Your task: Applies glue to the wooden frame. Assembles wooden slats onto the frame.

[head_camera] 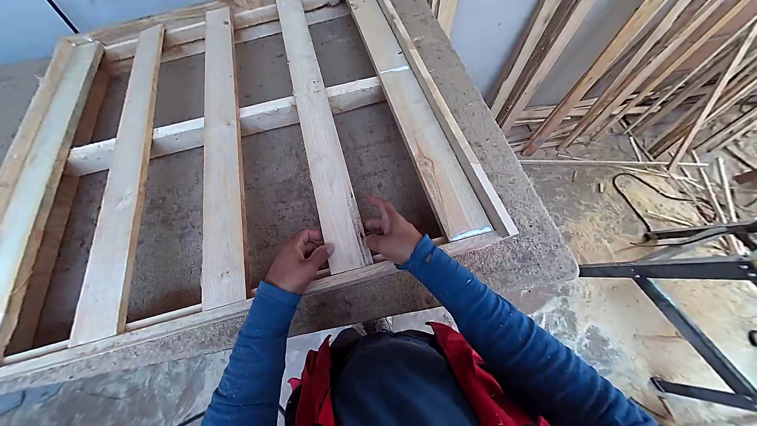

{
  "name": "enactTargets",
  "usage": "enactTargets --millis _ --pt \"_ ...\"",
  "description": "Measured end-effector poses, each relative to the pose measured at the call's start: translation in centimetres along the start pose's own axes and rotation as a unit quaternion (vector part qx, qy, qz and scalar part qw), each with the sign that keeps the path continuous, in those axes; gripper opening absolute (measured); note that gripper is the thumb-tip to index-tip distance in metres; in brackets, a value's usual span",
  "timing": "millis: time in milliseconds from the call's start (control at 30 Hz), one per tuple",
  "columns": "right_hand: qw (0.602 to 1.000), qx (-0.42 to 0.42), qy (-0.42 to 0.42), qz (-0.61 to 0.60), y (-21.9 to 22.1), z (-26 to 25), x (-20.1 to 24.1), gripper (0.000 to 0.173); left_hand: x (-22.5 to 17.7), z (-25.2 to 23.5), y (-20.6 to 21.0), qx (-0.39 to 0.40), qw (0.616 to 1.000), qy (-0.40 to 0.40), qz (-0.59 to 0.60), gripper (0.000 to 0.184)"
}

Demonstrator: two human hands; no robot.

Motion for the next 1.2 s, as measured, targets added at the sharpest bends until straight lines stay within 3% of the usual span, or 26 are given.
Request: enactTargets --millis 133,267,467,700,867,1033,1200 --pt "0.999 -0.023 -0.005 0.041 0.0 0.4 -0.5 0.094 1.4 -0.8 0.8 0.035 0.999 0.010 0.018 0.033" --pt "0.993 -0.026 -0.011 0.119 -0.8 -3.1 -1.5 0.082 2.9 -5.5 1.9 0.071 0.997 0.019 -0.029 0.043" --pt "0.993 -0.025 -0.031 0.111 -1.2 -4.1 -1.0 0.086 2.8 -5.9 2.1 0.085 0.994 0.009 -0.064 0.047" --pt "0.993 -0.032 0.008 0.118 -1.3 -3.6 -2.0 0.080 2.9 -5.8 2.5 0.098 0.994 0.023 -0.032 0.050" --pt "0.996 -0.034 0.022 0.083 -0.2 0.5 -1.0 0.084 3.8 -5.3 2.9 0.109 0.993 -0.016 -0.042 0.046" --pt "0.997 -0.016 -0.010 0.077 0.1 1.0 -0.2 0.084 0.6 -0.4 1.8 0.093 0.994 0.018 -0.047 0.032" --pt "0.997 0.005 -0.006 0.082 0.1 0.6 -0.4 0.083 0.3 -0.4 1.8 0.088 0.995 0.029 -0.031 0.033"
Point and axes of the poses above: each hand's wrist, its own z-axis away from the middle knuckle, its own y-axis out of the palm, x = y × z, the point moved 9 cm from there along -z, towards the middle knuckle, and after that the axes turned 5 degrees about -z, right-handed, at the moved point
